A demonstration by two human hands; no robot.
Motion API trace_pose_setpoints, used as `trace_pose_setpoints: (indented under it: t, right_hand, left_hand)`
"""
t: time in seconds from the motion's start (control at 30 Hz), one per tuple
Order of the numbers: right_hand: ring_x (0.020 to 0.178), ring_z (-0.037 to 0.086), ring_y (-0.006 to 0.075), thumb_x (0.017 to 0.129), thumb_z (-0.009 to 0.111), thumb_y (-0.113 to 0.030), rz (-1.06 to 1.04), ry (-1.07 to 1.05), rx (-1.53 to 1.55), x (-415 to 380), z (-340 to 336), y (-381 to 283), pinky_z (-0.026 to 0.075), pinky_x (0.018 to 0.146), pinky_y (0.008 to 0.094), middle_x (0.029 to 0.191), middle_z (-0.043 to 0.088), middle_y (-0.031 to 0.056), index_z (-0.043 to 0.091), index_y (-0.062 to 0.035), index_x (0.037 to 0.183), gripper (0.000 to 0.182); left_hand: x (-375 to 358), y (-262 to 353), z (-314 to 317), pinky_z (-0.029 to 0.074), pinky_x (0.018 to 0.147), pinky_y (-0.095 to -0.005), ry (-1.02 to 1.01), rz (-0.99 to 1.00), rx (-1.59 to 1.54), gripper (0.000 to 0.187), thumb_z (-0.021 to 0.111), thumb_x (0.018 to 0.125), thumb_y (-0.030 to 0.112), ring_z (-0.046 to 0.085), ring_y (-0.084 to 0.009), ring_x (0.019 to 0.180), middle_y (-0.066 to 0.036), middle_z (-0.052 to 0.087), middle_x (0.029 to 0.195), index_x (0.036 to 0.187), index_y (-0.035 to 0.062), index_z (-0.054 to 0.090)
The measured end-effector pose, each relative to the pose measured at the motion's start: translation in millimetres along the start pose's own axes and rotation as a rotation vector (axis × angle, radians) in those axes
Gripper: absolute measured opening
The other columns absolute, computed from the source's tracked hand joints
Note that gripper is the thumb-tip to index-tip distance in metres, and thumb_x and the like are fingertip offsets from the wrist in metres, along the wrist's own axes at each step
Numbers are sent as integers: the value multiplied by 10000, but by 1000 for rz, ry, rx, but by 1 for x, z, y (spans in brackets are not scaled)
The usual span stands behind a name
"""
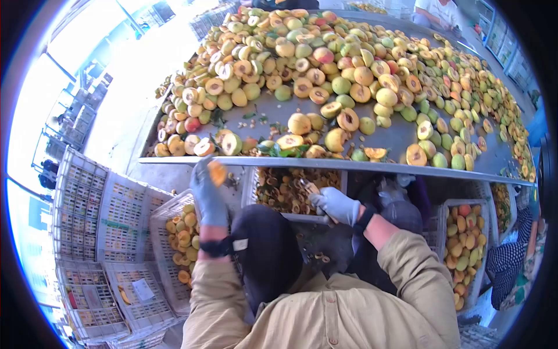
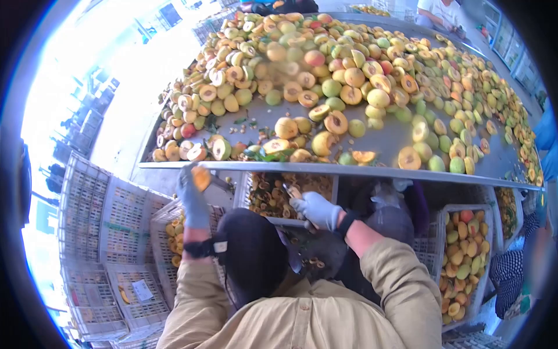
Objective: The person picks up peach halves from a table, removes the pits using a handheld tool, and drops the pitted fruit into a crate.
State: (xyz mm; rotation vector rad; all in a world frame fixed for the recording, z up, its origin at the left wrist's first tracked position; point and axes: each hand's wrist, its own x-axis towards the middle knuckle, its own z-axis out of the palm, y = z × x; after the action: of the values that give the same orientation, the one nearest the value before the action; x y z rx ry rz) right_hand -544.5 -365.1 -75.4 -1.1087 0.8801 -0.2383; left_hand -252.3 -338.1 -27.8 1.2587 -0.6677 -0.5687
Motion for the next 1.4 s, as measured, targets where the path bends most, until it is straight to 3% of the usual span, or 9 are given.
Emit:
trace_pose_setpoints:
  t: [0.2, 0.37, 0.5, 0.83, 0.97, 1.0, 1.17, 1.27, 1.4]
  right_hand:
    - [419, 488, 79, 887, 509, -474, -52, -29, 118, -14, 13, -19, 405, 341, 222, 639, 482, 4, 455, -69, 894, 408]
    - [442, 537, 117, 916, 494, -417, -260, 123, -116, -11, 17, -32, 434, 395, 274, 615, 529, 48, 496, -31, 920, 386]
    - [484, 582, 144, 899, 540, -386, -384, 303, -158, -2, 7, -29, 459, 454, 290, 620, 574, 80, 544, 2, 920, 389]
    - [547, 596, 218, 874, 561, -318, -269, 269, -73, 1, -21, -36, 456, 523, 333, 632, 576, 140, 535, 16, 1005, 360]
    - [596, 611, 276, 904, 521, -306, -430, 273, -133, -1, -24, -28, 456, 549, 367, 722, 596, 168, 502, 27, 1095, 384]
    - [630, 613, 302, 912, 511, -291, -409, 271, -86, -6, -21, -31, 458, 568, 375, 750, 600, 179, 498, 28, 1103, 372]
    - [770, 591, 414, 935, 476, -226, -601, 423, -177, -13, -18, -29, 462, 643, 394, 818, 603, 218, 485, 39, 1130, 329]
    - [737, 576, 423, 927, 496, -219, -686, 510, -296, -14, -16, -33, 437, 598, 412, 738, 572, 231, 499, 34, 1020, 269]
    - [662, 566, 415, 926, 503, -214, -719, 532, -303, -24, -10, -40, 410, 548, 431, 684, 560, 221, 495, 17, 933, 231]
  left_hand:
    - [42, -18, -183, 467, 780, -264, 83, 311, 775, 295, 585, 880, 166, 566, -140, 863, -71, 608, 988, 1111, -16, 580]
    - [94, 3, -63, 474, 783, -293, -140, 140, 675, 338, 609, 836, 137, 598, -168, 870, -91, 637, 955, 1136, -14, 568]
    - [162, -25, 54, 487, 793, -337, -361, 231, 1097, 444, 677, 761, 284, 634, -246, 901, -154, 655, 953, 1153, 100, 580]
    - [238, -91, 170, 488, 799, -413, -355, 237, 1763, 569, 611, 784, 433, 622, -284, 960, -181, 618, 1072, 1286, 235, 427]
    - [268, -118, 136, 513, 719, -419, -360, 192, 1379, 505, 631, 770, 359, 629, -320, 887, -171, 604, 1014, 1222, 230, 446]
    - [251, -96, 139, 532, 682, -410, -377, -97, 1000, 470, 598, 799, 182, 629, -312, 853, -131, 571, 1060, 1237, 218, 431]
    - [138, -11, 129, 547, 743, -418, -617, -347, -34, 545, 496, 795, -80, 586, -274, 972, -109, 512, 1162, 1284, 144, 406]
    - [65, -2, 119, 495, 863, -416, -673, -508, -337, 481, 529, 796, -53, 553, -262, 1034, -108, 510, 1165, 1244, 101, 439]
    - [-15, -27, 118, 461, 899, -430, -586, -618, -577, 385, 500, 923, 369, 523, -255, 1085, -84, 513, 1177, 1221, 130, 453]
